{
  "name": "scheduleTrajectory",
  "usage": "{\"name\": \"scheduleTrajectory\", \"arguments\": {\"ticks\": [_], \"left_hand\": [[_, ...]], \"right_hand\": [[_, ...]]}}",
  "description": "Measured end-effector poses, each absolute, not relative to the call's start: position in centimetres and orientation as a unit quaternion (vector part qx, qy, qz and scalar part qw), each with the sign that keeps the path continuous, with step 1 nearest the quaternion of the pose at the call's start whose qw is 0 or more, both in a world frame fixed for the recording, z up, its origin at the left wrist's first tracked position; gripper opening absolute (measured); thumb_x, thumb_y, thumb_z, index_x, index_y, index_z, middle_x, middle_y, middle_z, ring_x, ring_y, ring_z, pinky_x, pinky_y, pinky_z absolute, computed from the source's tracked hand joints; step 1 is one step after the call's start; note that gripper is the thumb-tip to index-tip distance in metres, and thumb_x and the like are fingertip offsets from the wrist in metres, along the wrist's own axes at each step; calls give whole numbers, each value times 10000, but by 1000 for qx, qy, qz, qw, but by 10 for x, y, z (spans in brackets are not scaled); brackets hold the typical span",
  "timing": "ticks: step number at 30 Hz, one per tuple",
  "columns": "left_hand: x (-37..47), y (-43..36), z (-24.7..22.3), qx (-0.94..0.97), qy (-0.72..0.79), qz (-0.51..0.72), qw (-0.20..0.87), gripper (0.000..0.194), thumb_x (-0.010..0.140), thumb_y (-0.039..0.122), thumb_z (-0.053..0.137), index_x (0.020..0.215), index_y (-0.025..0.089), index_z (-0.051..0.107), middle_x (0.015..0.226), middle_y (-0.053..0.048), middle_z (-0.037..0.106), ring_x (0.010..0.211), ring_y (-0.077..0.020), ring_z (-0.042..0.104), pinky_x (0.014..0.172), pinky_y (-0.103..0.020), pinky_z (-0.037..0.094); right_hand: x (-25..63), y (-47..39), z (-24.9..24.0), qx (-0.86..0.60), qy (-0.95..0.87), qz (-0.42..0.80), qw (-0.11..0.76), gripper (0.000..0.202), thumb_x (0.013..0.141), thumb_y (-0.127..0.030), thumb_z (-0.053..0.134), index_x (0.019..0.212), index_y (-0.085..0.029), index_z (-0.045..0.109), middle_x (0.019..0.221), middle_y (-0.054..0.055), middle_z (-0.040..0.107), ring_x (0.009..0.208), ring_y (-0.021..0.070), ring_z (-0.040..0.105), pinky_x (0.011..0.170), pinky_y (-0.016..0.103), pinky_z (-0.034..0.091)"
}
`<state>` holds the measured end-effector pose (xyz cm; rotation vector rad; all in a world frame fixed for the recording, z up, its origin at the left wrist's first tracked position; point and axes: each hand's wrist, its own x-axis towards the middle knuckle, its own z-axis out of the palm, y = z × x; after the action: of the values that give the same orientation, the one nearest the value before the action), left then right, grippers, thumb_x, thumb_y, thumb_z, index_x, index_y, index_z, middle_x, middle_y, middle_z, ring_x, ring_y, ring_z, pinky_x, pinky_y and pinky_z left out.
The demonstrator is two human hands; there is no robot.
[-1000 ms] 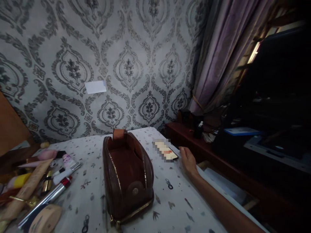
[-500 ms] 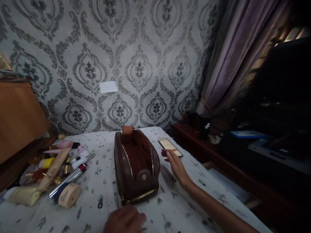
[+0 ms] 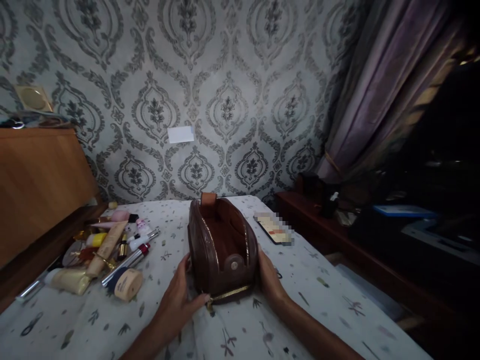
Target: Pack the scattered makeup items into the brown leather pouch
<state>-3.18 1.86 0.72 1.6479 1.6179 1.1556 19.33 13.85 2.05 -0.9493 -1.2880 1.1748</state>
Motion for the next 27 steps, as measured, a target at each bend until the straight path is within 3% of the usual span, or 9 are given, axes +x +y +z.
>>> {"name": "scheduleTrajectory", "arguments": {"ticks": [5, 9, 12, 15, 18, 24, 27], "left_hand": [[-30, 26, 31, 641, 588, 449, 202, 932, 808, 399, 660, 1520, 252, 77, 1578, -140, 191, 1448, -345, 199, 1157, -550, 237], [-32, 36, 62, 681, 570, 441, 132, 751, 900, 434, 547, 1519, 322, 137, 1606, -80, 128, 1468, -314, 144, 1175, -518, 204], [-32, 42, 76, 703, 564, 411, 138, 638, 925, 456, 501, 1498, 350, 239, 1611, -51, 133, 1473, -305, 133, 1182, -500, 184], [-30, 41, 73, 696, 560, 416, 174, 657, 935, 445, 488, 1511, 329, 194, 1608, -58, 147, 1472, -284, 146, 1185, -484, 191], [-33, 32, 60, 682, 553, 437, 198, 681, 931, 392, 506, 1510, 266, 171, 1583, -99, 209, 1453, -265, 210, 1178, -474, 228], [-68, 3, 39, 687, 585, 413, 121, 363, 904, 197, 492, 1265, 223, 483, 1351, -121, 473, 1281, -240, 446, 1066, -426, 399], [-92, -13, 36, 682, 619, 385, 53, 281, 896, 130, 452, 1148, 218, 538, 1215, -101, 545, 1148, -220, 520, 982, -397, 451]], "right_hand": [[196, 132, 16, -415, -550, 487, 536, 616, 837, -695, 474, 1210, -245, 668, 1323, 22, 618, 1342, 277, 431, 1197, 457, 176], [196, 129, 15, -426, -538, 484, 543, 615, 823, -703, 490, 1197, -251, 675, 1303, 27, 633, 1338, 278, 434, 1197, 472, 162], [196, 133, 12, -422, -545, 479, 545, 618, 836, -699, 469, 1205, -245, 668, 1311, 34, 626, 1328, 272, 444, 1192, 461, 187], [198, 138, 6, -430, -556, 476, 528, 634, 848, -705, 423, 1180, -225, 670, 1292, 49, 638, 1287, 277, 486, 1170, 461, 251], [201, 139, 3, -479, -566, 431, 514, 665, 804, -734, 419, 1109, -205, 681, 1245, 75, 659, 1244, 313, 508, 1134, 493, 304], [206, 129, 20, -485, -664, 262, 505, 458, 887, -571, 395, 1102, -223, 600, 1131, 91, 642, 1111, 324, 567, 986, 483, 429], [219, 132, 14, -422, -716, 142, 538, 346, 924, -453, 392, 1159, -271, 569, 1093, 108, 596, 1055, 355, 566, 897, 501, 436]]}}
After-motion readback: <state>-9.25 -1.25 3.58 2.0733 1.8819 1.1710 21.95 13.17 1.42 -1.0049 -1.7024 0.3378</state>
